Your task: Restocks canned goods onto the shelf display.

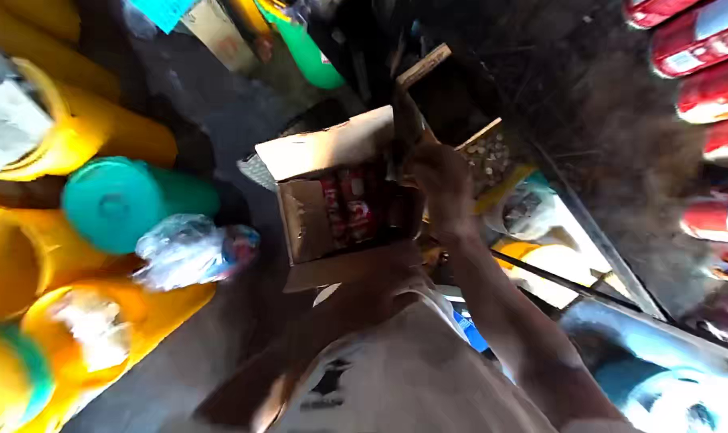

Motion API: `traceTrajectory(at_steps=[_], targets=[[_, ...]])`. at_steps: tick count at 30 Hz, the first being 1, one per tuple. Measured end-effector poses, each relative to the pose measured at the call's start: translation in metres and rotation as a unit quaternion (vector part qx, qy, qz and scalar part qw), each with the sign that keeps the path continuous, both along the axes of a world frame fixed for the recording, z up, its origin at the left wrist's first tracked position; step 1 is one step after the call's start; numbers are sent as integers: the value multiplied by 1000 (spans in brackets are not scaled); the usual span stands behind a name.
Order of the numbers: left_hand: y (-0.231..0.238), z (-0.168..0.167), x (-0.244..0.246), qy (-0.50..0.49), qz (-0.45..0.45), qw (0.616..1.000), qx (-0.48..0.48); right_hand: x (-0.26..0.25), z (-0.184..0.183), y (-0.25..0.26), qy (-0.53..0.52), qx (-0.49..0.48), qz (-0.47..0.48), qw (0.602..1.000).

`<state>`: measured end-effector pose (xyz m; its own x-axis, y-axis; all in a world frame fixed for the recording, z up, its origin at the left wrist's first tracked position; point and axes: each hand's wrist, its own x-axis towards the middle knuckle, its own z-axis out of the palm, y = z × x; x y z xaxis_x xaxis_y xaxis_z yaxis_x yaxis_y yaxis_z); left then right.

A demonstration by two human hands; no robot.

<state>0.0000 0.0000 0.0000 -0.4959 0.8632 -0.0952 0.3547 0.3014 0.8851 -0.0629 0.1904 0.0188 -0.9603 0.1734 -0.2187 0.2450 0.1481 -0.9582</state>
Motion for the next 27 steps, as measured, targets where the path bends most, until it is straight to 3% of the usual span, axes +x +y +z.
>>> traceTrajectory(at_steps=[3, 5, 7, 10, 13, 15, 17, 20, 21, 23, 25, 27], targets=[[-38, -6, 10, 7, 117, 993, -1, -43, -47, -27, -99, 188, 34, 977], [-64, -9, 4, -22, 178, 984, 7, -61, -85, -29, -134, 159, 25, 978], [-91, -14, -1, -44, 229, 972, 20, -54, -82, -35, -128, 136, 33, 982], [-122, -25, -14, -47, 288, 955, 44, -11, -24, -20, -30, 257, 38, 965], [-155, -53, -30, -37, 288, 954, 77, 25, 28, 61, 58, 406, -53, 910], [-167, -64, -40, -40, 287, 952, 99, 47, 73, 125, -18, 523, -139, 841], [-168, -66, -50, -24, 284, 954, 96, 67, 116, 180, -145, 623, -182, 747], [-155, -68, -57, 1, 294, 952, 83, 90, 157, 223, -269, 674, -227, 649], [-152, -64, -56, 10, 302, 951, 64, 92, 159, 224, -273, 676, -221, 648], [-147, -60, -56, 37, 308, 950, 19, 85, 142, 197, -198, 660, -176, 703], [-137, -63, -61, 42, 292, 955, -8, 66, 114, 142, -67, 532, -144, 832], [-124, -63, -62, 46, 268, 962, -24, 38, 73, 80, 2, 291, -70, 954]])
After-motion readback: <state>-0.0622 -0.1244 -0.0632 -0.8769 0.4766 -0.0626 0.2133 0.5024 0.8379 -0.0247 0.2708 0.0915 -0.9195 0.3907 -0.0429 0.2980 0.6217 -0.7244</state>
